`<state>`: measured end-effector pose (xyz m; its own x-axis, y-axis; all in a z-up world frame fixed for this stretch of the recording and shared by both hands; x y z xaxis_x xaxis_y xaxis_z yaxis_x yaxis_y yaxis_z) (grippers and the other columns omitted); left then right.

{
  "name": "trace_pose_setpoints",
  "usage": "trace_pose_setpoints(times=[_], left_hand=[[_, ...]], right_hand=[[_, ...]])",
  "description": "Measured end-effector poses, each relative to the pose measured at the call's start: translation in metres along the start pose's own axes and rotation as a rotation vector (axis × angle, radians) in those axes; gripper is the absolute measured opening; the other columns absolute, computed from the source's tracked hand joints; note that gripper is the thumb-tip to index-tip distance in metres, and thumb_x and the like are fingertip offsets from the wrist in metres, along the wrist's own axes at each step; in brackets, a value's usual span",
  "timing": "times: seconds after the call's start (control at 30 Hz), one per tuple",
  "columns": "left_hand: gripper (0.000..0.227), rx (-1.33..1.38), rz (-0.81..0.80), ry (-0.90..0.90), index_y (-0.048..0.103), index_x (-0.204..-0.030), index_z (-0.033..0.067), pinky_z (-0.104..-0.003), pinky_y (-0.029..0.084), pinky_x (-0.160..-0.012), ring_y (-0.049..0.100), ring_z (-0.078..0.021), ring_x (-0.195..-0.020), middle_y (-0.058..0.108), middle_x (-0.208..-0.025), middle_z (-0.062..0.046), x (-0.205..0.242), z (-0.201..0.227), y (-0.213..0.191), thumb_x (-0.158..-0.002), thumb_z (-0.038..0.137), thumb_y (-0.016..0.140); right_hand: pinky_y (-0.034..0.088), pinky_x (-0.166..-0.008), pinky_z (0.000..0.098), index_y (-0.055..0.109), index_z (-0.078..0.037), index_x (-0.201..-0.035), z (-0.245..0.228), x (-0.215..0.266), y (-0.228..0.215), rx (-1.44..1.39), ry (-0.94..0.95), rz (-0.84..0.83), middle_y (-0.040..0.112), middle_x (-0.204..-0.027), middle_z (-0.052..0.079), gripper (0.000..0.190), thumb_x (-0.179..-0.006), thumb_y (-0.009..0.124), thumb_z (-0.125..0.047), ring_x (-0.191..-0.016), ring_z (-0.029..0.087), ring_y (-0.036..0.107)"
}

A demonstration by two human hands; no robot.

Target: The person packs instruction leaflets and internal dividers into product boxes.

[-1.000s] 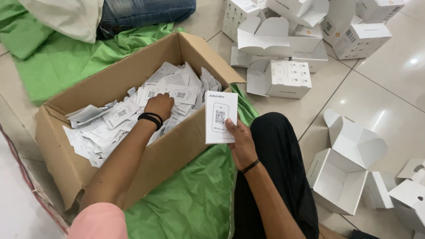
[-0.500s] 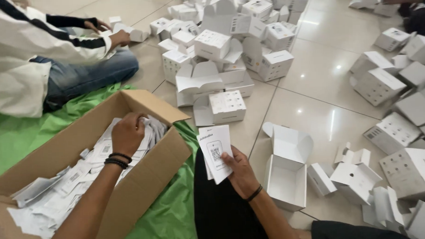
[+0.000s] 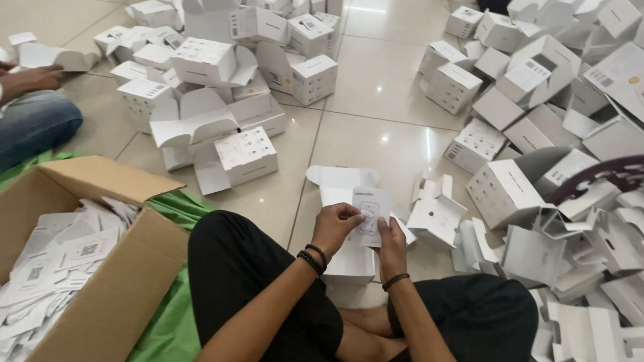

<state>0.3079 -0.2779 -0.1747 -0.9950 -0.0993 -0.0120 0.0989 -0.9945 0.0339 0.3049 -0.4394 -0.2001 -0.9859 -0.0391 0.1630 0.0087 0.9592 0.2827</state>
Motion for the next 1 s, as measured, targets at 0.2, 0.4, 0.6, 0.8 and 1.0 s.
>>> trace_pose_setpoints(times=[0.2, 0.4, 0.6, 0.8, 1.0], left_hand=[[0.024, -0.133, 0.078, -0.08, 0.08, -0.098, 0.0014, -0.029, 0.056, -0.069, 0.069, -0.0125, -0.073, 0.077, -0.081, -0.004, 0.001, -0.052, 0.004, -0.088, 0.022, 0.077], [0.017, -0.202, 0.331, -0.101, 0.077, -0.103, 0.0058, -0.032, 0.054, -0.073, 0.065, -0.0147, -0.078, 0.073, -0.089, -0.005, 0.01, -0.038, -0.049, -0.092, 0.016, 0.068], [0.014, -0.379, 0.374, 0.075, 0.073, -0.101, 0.0061, -0.033, 0.053, -0.076, 0.063, -0.0184, -0.081, 0.067, -0.099, -0.005, 0.021, 0.005, -0.044, -0.092, 0.014, 0.067], [0.014, -0.435, 0.279, 0.123, 0.073, -0.101, 0.0057, -0.034, 0.055, -0.077, 0.066, -0.0195, -0.092, 0.067, -0.104, -0.007, 0.019, 0.004, -0.021, -0.093, 0.015, 0.067], [0.015, -0.527, 0.235, 0.2, 0.073, -0.104, 0.007, -0.037, 0.055, -0.081, 0.066, -0.0227, -0.099, 0.067, -0.11, -0.008, 0.023, 0.011, -0.012, -0.091, 0.015, 0.068]], right_hand=[[0.056, -0.083, 0.0305, 0.062, 0.0, -0.121, 0.018, -0.015, -0.014, 0.288, -0.162, 0.009, 0.073, -0.109, 0.01, 0.037, -0.094, 0.072, -0.024, -0.095, 0.016, 0.068], [0.054, -0.087, 0.0386, 0.057, -0.005, -0.124, 0.01, -0.001, 0.007, 0.722, -0.193, 0.041, 0.071, -0.114, 0.014, 0.051, -0.082, 0.08, -0.021, -0.102, 0.027, 0.069], [0.056, -0.089, 0.0445, 0.065, -0.011, -0.12, -0.033, 0.01, 0.004, 1.147, -0.362, 0.15, 0.073, -0.111, 0.011, 0.033, -0.089, 0.071, -0.023, -0.105, 0.031, 0.069], [0.054, -0.085, 0.0483, 0.07, -0.011, -0.111, 0.0, -0.02, -0.06, 1.485, -0.283, 0.162, 0.072, -0.101, 0.012, 0.027, -0.085, 0.067, -0.016, -0.105, 0.034, 0.064], [0.054, -0.086, 0.0503, 0.072, -0.016, -0.112, 0.013, -0.033, -0.067, 1.653, -0.262, 0.16, 0.075, -0.093, 0.01, 0.024, -0.091, 0.06, -0.012, -0.105, 0.032, 0.066]])
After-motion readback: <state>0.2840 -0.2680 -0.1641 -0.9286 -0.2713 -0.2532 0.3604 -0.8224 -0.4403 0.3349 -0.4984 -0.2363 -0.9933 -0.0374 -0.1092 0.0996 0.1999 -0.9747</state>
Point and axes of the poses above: each hand's wrist, its own x-axis away from the middle knuckle, its own y-axis out of the palm, z = x × y, the point moved 9 cm from there along -x, towards the middle knuckle
